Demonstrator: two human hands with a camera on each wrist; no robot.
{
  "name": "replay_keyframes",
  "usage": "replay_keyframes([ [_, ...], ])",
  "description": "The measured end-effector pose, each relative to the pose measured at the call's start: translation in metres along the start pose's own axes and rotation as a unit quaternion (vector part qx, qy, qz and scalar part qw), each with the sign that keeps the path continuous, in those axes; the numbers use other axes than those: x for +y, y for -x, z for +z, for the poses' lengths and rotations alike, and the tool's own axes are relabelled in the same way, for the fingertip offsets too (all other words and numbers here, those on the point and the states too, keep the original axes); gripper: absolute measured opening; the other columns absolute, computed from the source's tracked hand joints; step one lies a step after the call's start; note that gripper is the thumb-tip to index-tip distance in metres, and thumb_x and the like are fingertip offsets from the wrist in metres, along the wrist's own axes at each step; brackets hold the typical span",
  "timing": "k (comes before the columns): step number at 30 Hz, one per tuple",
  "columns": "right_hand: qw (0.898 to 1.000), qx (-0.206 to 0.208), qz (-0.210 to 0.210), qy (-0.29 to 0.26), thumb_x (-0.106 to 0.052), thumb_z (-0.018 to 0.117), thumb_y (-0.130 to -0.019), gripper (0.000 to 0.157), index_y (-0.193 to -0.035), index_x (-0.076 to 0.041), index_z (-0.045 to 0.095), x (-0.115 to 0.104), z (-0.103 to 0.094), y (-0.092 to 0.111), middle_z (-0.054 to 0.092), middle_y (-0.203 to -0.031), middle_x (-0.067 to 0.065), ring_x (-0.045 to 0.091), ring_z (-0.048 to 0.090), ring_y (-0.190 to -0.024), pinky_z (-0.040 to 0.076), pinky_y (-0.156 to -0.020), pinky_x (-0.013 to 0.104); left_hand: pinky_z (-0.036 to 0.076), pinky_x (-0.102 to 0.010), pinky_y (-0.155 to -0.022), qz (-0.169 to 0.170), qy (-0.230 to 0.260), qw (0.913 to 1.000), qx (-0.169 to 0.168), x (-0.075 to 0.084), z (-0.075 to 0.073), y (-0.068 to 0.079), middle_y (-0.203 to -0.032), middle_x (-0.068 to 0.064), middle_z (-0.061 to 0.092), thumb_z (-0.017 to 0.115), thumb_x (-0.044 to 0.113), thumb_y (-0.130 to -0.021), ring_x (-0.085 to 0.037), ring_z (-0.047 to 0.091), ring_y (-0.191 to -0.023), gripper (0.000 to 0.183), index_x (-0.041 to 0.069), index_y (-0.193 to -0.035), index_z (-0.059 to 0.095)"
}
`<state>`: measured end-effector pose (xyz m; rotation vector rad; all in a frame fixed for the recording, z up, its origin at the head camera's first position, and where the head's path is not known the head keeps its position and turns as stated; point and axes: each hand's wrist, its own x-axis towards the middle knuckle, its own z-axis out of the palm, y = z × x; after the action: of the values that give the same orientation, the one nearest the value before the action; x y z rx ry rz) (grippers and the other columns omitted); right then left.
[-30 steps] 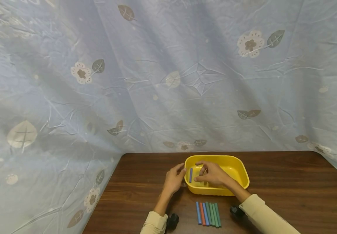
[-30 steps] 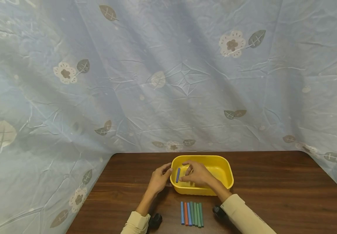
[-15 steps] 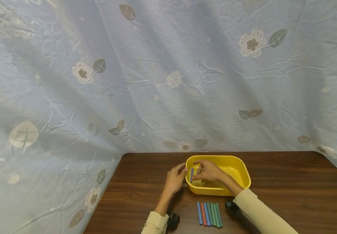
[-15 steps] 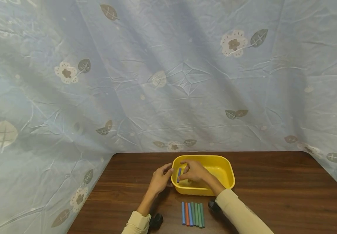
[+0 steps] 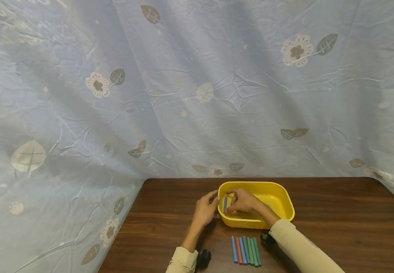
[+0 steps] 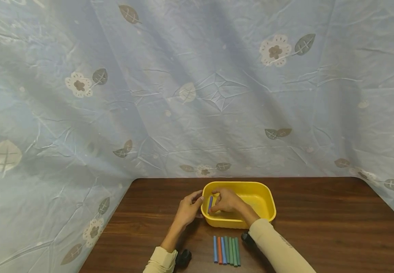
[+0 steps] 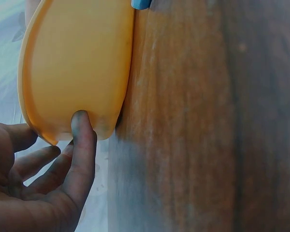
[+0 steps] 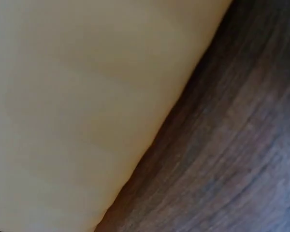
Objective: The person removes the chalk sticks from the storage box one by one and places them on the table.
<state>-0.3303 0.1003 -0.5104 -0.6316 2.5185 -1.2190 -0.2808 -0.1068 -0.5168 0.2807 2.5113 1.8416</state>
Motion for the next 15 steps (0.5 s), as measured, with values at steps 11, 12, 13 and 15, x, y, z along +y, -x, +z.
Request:
replay_keyframes([
  [11, 0.999, 0.002, -0.009, 0.031, -0.016, 0.094, -0.082, 0.076, -0.143, 0.012, 0.059, 0.0004, 0.0068, -0.0003, 0.072, -0.069, -0.001, 0.010, 0.059, -0.056, 0.049, -0.052, 0.022, 0.071, -0.037, -0.065, -0.004, -0.013, 0.9999, 0.002, -0.0001, 0.0010, -0.0022, -0.134, -0.030, 0.069, 0.059, 0.019, -0.111, -0.038, 0.078, -0.104, 0.046, 0.000, -0.153, 0.056],
  [12, 0.999, 0.005, -0.008, 0.034, -0.016, 0.094, -0.082, 0.075, -0.143, 0.011, 0.060, 0.0004, 0.0072, -0.0003, 0.071, -0.069, -0.001, 0.010, 0.058, -0.056, 0.048, -0.052, 0.022, 0.071, -0.036, -0.065, -0.004, -0.017, 0.9998, 0.004, -0.0004, 0.0012, -0.0024, -0.134, -0.030, 0.070, 0.059, 0.020, -0.111, -0.037, 0.078, -0.104, 0.046, 0.000, -0.152, 0.057],
  [13, 0.999, 0.007, -0.007, 0.037, -0.016, 0.094, -0.082, 0.074, -0.143, 0.011, 0.060, 0.0006, 0.0076, -0.0006, 0.071, -0.068, -0.001, 0.011, 0.058, -0.055, 0.048, -0.052, 0.023, 0.071, -0.036, -0.065, -0.004, -0.018, 0.9998, 0.005, -0.0007, 0.0012, -0.0026, -0.134, -0.030, 0.070, 0.060, 0.020, -0.111, -0.037, 0.078, -0.104, 0.046, 0.000, -0.153, 0.057],
  [15, 0.999, 0.011, -0.004, 0.042, -0.016, 0.094, -0.081, 0.073, -0.141, 0.010, 0.062, 0.0002, 0.0082, -0.0007, 0.071, -0.068, -0.001, 0.011, 0.058, -0.055, 0.048, -0.052, 0.023, 0.071, -0.036, -0.065, -0.005, -0.019, 0.9998, 0.006, -0.0009, 0.0013, -0.0026, -0.134, -0.031, 0.069, 0.060, 0.021, -0.111, -0.037, 0.079, -0.103, 0.047, 0.000, -0.153, 0.056],
])
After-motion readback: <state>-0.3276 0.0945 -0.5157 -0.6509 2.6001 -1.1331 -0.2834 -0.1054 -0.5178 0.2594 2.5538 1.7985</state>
